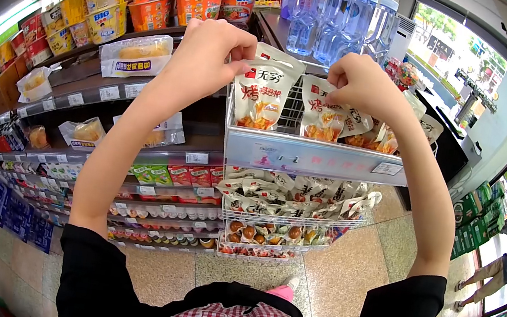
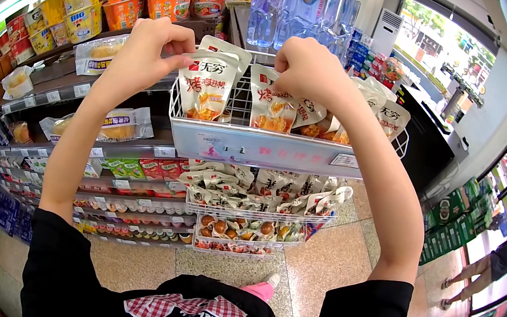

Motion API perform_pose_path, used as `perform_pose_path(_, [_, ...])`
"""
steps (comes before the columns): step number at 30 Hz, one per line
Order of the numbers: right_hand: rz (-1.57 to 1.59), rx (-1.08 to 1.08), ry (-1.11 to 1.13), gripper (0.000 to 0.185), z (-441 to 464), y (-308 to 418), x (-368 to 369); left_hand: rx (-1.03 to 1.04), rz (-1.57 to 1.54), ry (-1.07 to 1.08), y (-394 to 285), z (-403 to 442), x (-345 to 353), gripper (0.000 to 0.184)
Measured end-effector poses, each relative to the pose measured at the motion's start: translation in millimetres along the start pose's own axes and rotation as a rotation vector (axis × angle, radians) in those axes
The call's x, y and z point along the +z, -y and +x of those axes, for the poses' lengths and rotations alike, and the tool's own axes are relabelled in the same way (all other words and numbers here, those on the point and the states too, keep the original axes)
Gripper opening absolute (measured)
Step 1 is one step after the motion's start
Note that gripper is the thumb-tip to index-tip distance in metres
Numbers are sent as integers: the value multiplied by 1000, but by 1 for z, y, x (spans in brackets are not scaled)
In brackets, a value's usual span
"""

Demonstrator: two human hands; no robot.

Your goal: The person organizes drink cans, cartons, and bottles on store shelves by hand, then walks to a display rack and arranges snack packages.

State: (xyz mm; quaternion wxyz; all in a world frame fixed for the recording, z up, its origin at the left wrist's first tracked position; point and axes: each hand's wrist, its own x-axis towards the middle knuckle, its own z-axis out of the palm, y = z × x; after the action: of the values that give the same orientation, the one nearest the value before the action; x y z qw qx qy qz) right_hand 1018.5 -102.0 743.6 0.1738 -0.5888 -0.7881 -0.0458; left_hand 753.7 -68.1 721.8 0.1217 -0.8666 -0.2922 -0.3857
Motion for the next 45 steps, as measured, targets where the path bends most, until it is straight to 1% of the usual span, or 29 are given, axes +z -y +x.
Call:
perform_pose_path(1, [45,0,39,27,0,1,-4,-8,-12,1,1,-1,0,14])
perform_pose_path(3, [64,-7,-3,26,0,2,-4,-21,-39,4,2,-1,2,14])
perform_pose_path(6, [37,-72,-88,25,3,2,0,40,73,-12,2,-3,7,13])
perform_pose_path(10, [31,-124,-177,26,16,2,13,-38,26,48,-2,-1,2,11])
perform_pose_path(14, [137,-30,-45,23,16,12,7,-43,118,75,-10,-1,-4,14])
perform_pose_path(15, [153,-46,-42,23,17,11,8,-43,153,76,-13,-2,-4,16])
perform_pose_path(18, [220,-74,-38,22,19,4,11,105,245,-43,-21,0,2,24])
perform_pose_path(19, [257,-75,-38,22,19,4,10,141,243,-10,-25,2,2,28])
perform_pose_path(22, [322,-93,-34,21,20,5,8,278,188,44,-31,12,10,29])
perform_pose_path(23, [336,-101,-31,21,21,5,7,291,183,110,-34,15,12,30])
perform_pose_path(27, [304,-145,-132,19,29,3,20,299,169,185,-31,21,28,31])
perform_pose_path(30, [172,-207,-191,21,32,-1,33,271,135,288,-31,22,28,27])
perform_pose_path(33, [149,-115,-167,23,29,1,23,310,158,243,-30,23,30,21])
perform_pose_path(34, [152,-87,-160,23,28,2,19,383,186,162,-32,23,30,20])
perform_pose_path(35, [114,-126,-224,24,27,2,17,455,214,81,-35,24,30,19])
perform_pose_path(36, [115,-118,-239,24,26,3,14,526,242,-1,-38,24,29,18])
perform_pose_path(38, [117,-101,-268,23,25,5,10,597,112,175,-50,25,22,15])
perform_pose_path(39, [74,-140,-283,21,28,0,10,633,47,264,-55,27,21,14])
perform_pose_path(42, [177,-187,-202,15,23,1,7,381,-79,599,-66,33,33,18])
perform_pose_path(43, [199,-178,-173,15,23,2,6,360,-21,660,-70,37,32,25])
perform_pose_path(45, [240,-161,-115,13,23,5,3,253,-4,752,-71,44,42,26])
